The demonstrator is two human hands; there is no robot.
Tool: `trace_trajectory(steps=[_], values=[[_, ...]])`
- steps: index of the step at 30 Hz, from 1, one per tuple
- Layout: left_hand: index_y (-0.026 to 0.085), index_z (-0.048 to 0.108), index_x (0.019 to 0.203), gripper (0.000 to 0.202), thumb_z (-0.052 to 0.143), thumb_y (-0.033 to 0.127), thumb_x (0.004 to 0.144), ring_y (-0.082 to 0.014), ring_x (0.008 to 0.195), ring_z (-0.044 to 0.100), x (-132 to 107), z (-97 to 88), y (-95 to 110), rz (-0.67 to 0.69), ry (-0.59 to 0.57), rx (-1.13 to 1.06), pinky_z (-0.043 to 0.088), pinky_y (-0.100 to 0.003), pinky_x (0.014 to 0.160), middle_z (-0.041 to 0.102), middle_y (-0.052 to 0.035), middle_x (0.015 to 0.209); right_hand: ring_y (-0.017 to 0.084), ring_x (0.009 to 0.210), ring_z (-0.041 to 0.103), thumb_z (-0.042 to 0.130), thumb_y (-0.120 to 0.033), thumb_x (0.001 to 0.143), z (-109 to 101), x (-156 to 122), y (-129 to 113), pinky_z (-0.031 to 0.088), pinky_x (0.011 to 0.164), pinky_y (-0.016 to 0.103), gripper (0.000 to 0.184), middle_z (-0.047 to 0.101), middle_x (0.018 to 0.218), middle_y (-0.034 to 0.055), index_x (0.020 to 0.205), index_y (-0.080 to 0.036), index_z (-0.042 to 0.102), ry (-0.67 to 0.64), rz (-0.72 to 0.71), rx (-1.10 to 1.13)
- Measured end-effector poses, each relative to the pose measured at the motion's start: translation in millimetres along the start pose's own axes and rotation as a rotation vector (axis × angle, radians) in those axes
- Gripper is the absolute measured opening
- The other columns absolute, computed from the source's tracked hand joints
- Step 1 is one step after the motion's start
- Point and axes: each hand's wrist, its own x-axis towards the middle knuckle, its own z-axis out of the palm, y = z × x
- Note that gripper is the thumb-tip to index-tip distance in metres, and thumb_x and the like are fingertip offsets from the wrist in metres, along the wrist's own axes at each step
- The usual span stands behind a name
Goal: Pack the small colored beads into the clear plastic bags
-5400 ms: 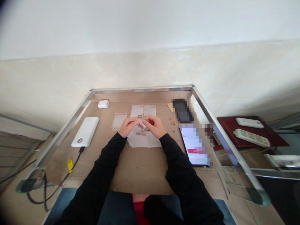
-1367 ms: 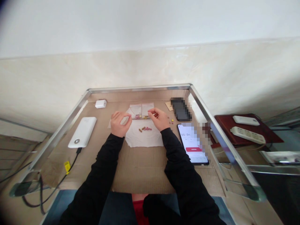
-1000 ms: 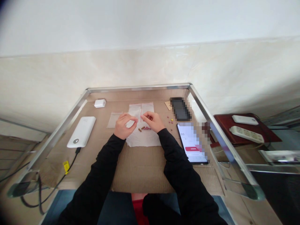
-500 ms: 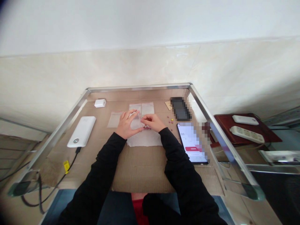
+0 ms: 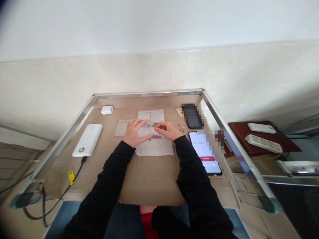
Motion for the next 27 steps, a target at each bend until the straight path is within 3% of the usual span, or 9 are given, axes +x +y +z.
trace_trajectory(steps=[6,16,27], values=[[0.019,0.052,0.11,0.058,0.057,0.053,0.064,-0.0218,0.093,0.046,-0.3,-2.7,-1.3,0.005,0.03,0.006,0.033,-0.037,0.086,0.054,-0.0066,0.097,0.008,0.05,0.044,0.059,-0.047,0.064,-13.1,-11.7,10.0,0.029,0.049,0.021,0.033,0.059,0.065,0.001,0.079,-0.016,0.06,-0.106,0.067,-0.285],[0.016,0.052,0.108,0.055,0.052,0.054,0.068,-0.0201,0.095,0.049,-1.7,13.1,-5.9,0.091,-0.133,-0.07,0.038,-0.035,0.086,0.056,-0.0076,0.099,0.01,0.056,0.049,0.059,-0.035,0.066,-7.5,-9.1,12.1,0.03,0.049,0.022,0.02,0.06,0.066,0.0016,0.075,-0.018,0.063,-0.211,0.122,-0.345],[0.017,0.05,0.109,0.054,0.055,0.051,0.068,-0.0203,0.104,0.048,-4.6,21.3,-10.5,0.074,-0.186,-0.153,0.038,-0.036,0.091,0.055,-0.0082,0.105,0.009,0.053,0.047,0.057,-0.034,0.067,-5.2,-8.7,9.4,0.027,0.048,0.021,0.017,0.057,0.061,0.0006,0.072,-0.018,0.063,-0.168,0.104,-0.383]])
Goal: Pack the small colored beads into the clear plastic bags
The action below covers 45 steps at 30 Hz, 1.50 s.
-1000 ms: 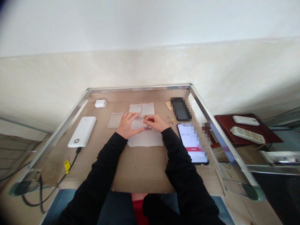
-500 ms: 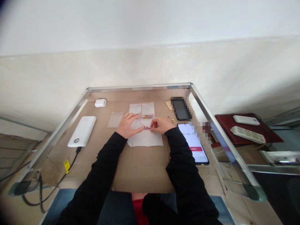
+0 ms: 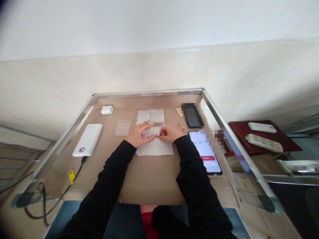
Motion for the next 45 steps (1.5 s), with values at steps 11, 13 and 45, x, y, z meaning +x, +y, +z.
trace_trajectory(steps=[11,13,45], values=[[0.02,0.048,0.112,0.055,0.056,0.05,0.067,-0.0231,0.106,0.046,-1.2,-5.4,4.8,-0.066,-0.04,-0.056,0.045,-0.039,0.082,0.052,-0.0092,0.109,0.007,0.05,0.041,0.052,-0.031,0.074,9.1,7.2,-14.8,0.028,0.05,0.02,0.017,0.049,0.057,-0.0024,0.077,-0.016,0.058,0.201,-0.155,0.164],[0.02,0.048,0.112,0.054,0.056,0.048,0.067,-0.023,0.106,0.046,-1.1,-5.7,4.9,-0.062,-0.041,-0.063,0.046,-0.038,0.08,0.052,-0.0094,0.109,0.008,0.05,0.041,0.051,-0.031,0.075,12.4,9.3,-16.3,0.028,0.05,0.02,0.017,0.049,0.057,-0.0023,0.078,-0.016,0.058,0.188,-0.168,0.175],[0.02,0.05,0.109,0.049,0.056,0.047,0.068,-0.0217,0.101,0.049,-0.7,-5.5,4.6,-0.066,-0.035,-0.082,0.046,-0.038,0.08,0.053,-0.0088,0.108,0.009,0.052,0.045,0.057,-0.038,0.068,6.4,2.6,-1.9,0.026,0.049,0.021,0.023,0.055,0.06,0.0007,0.075,-0.017,0.063,0.002,-0.049,0.022]])
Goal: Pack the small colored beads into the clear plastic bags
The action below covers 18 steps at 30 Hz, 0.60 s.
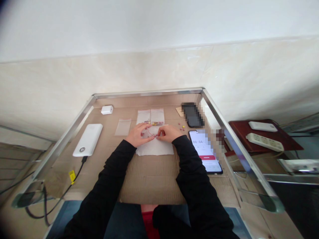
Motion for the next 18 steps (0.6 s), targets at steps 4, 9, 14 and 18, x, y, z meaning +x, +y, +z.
trace_trajectory(steps=[4,9,14,18], values=[[0.02,0.049,0.11,0.05,0.055,0.047,0.069,-0.0216,0.102,0.049,-0.2,0.1,0.6,-0.001,-0.001,0.005,0.046,-0.038,0.08,0.053,-0.0088,0.108,0.009,0.053,0.045,0.057,-0.038,0.069,-1.3,-0.3,-1.7,0.025,0.048,0.021,0.022,0.056,0.061,0.001,0.072,-0.017,0.063,-0.005,0.007,-0.009],[0.02,0.05,0.109,0.05,0.055,0.049,0.068,-0.022,0.101,0.049,-0.6,0.8,0.7,-0.007,0.01,0.013,0.047,-0.038,0.079,0.054,-0.0092,0.107,0.009,0.053,0.044,0.056,-0.037,0.07,-4.0,0.1,-5.8,0.027,0.051,0.021,0.021,0.054,0.059,-0.0002,0.073,-0.017,0.062,0.069,-0.008,0.014],[0.021,0.05,0.109,0.051,0.056,0.05,0.068,-0.0216,0.1,0.05,-0.7,1.0,-0.3,-0.003,0.012,0.001,0.047,-0.037,0.078,0.053,-0.0093,0.108,0.008,0.051,0.042,0.053,-0.033,0.073,-4.5,1.8,-8.8,0.028,0.051,0.021,0.019,0.05,0.058,-0.0018,0.077,-0.016,0.06,0.156,-0.047,0.095],[0.02,0.049,0.11,0.052,0.056,0.05,0.067,-0.0219,0.102,0.049,-0.6,0.6,-0.6,-0.005,0.008,0.001,0.047,-0.037,0.079,0.053,-0.0095,0.109,0.008,0.051,0.042,0.052,-0.032,0.074,-1.3,3.0,-10.5,0.028,0.052,0.02,0.018,0.049,0.058,-0.002,0.078,-0.016,0.059,0.198,-0.061,0.115]])
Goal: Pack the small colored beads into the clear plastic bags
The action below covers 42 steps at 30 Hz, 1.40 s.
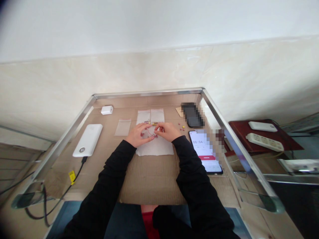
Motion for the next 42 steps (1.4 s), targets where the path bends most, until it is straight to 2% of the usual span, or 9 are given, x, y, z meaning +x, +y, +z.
trace_trajectory(steps=[7,15,25,30,42], values=[[0.02,0.049,0.11,0.051,0.056,0.048,0.067,-0.0218,0.101,0.05,-0.1,0.3,0.1,-0.004,-0.002,-0.005,0.047,-0.037,0.077,0.053,-0.0093,0.109,0.009,0.052,0.042,0.05,-0.031,0.076,6.1,2.2,-3.7,0.027,0.052,0.02,0.019,0.051,0.057,-0.0013,0.079,-0.016,0.06,-0.024,-0.019,0.011],[0.02,0.05,0.109,0.051,0.056,0.049,0.067,-0.0213,0.1,0.05,0.4,-0.4,-0.2,0.006,0.004,-0.025,0.047,-0.037,0.079,0.053,-0.009,0.107,0.009,0.053,0.043,0.049,-0.031,0.076,0.0,-0.3,0.0,0.028,0.053,0.021,0.019,0.054,0.062,-0.0005,0.082,-0.017,0.06,-0.013,0.006,-0.026],[0.02,0.049,0.109,0.051,0.055,0.05,0.068,-0.0212,0.1,0.049,-0.2,-0.1,-0.2,-0.002,0.0,-0.019,0.046,-0.037,0.08,0.053,-0.0092,0.106,0.009,0.054,0.046,0.056,-0.036,0.07,-2.7,-4.2,6.8,0.028,0.05,0.021,0.021,0.054,0.061,0.0,0.079,-0.017,0.061,-0.13,0.061,-0.088],[0.02,0.049,0.11,0.051,0.056,0.048,0.068,-0.0206,0.098,0.05,-0.3,0.7,-2.7,0.0,-0.014,-0.026,0.046,-0.037,0.08,0.052,-0.0092,0.107,0.009,0.053,0.045,0.056,-0.031,0.069,0.7,-3.6,6.7,0.026,0.049,0.021,0.016,0.054,0.06,-0.0004,0.076,-0.018,0.061,-0.175,0.04,-0.104],[0.021,0.05,0.11,0.051,0.057,0.048,0.067,-0.0212,0.098,0.051,-0.5,3.1,-3.2,0.001,0.02,-0.024,0.048,-0.036,0.077,0.052,-0.0099,0.109,0.009,0.053,0.044,0.056,-0.035,0.069,5.6,-1.8,9.1,0.024,0.048,0.021,0.019,0.053,0.06,-0.0007,0.077,-0.017,0.058,-0.161,0.026,-0.156]])
